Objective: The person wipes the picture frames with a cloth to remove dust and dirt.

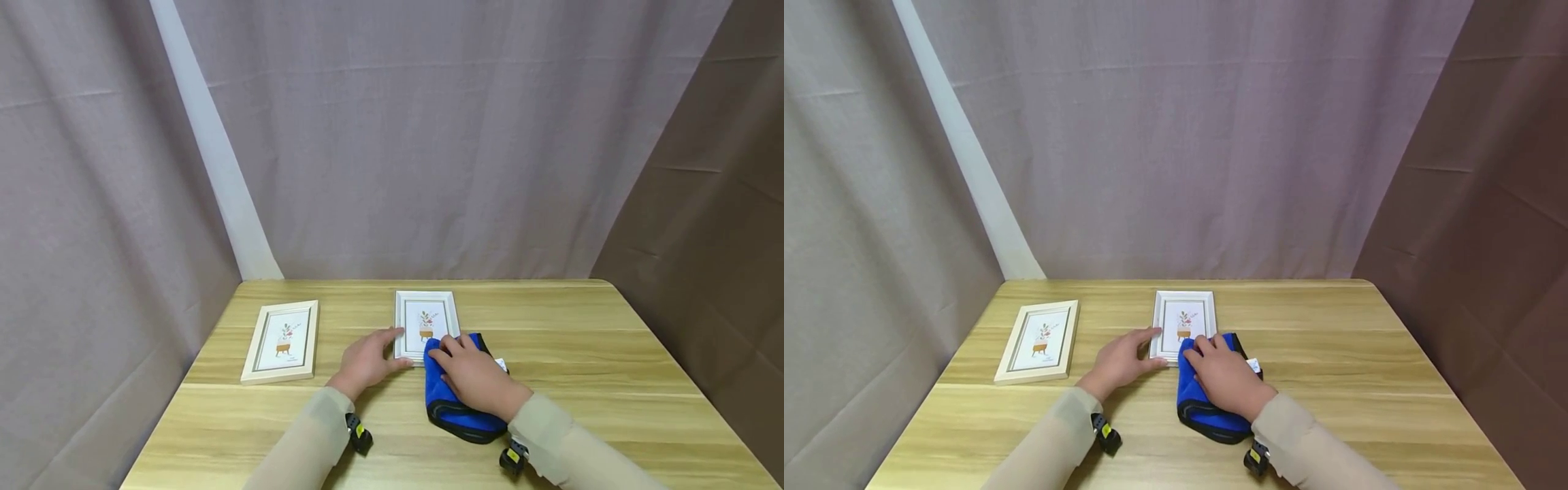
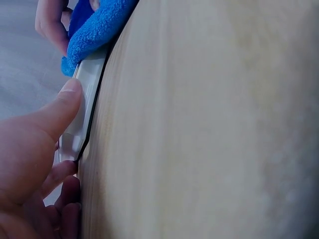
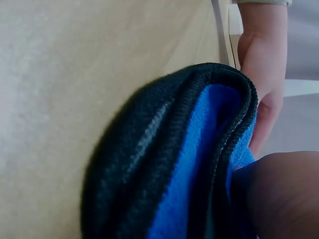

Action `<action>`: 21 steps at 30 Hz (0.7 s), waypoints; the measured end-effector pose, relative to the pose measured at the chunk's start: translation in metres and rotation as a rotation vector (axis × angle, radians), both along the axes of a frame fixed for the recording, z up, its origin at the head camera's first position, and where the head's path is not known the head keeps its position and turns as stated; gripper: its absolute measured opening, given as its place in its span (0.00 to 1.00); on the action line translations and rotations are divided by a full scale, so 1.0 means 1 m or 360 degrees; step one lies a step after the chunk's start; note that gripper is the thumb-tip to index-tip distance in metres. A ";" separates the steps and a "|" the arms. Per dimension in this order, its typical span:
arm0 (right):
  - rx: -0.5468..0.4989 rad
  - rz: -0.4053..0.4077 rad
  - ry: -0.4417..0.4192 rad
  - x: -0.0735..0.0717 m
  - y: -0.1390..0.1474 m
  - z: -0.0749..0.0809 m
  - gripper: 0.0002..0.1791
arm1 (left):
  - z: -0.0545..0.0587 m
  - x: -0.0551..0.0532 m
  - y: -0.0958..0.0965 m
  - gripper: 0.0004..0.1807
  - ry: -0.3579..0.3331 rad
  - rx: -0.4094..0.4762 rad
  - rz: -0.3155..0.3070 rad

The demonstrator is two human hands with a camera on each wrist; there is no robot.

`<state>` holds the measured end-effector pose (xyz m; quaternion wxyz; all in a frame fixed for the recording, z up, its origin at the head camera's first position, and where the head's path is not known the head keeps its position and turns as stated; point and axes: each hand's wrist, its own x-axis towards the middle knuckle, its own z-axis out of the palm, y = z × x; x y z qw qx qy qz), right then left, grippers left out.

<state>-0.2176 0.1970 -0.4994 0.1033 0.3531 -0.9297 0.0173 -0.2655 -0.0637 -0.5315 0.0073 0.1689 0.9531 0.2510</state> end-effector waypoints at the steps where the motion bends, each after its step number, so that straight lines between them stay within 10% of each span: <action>1: 0.0002 0.0010 0.0007 0.002 0.000 0.000 0.24 | 0.000 0.000 0.000 0.43 0.0001 -0.0003 0.0000; 21: 0.0152 0.0113 -0.0113 0.035 -0.014 0.007 0.25 | 0.004 0.003 0.001 0.43 0.0012 0.0017 -0.0015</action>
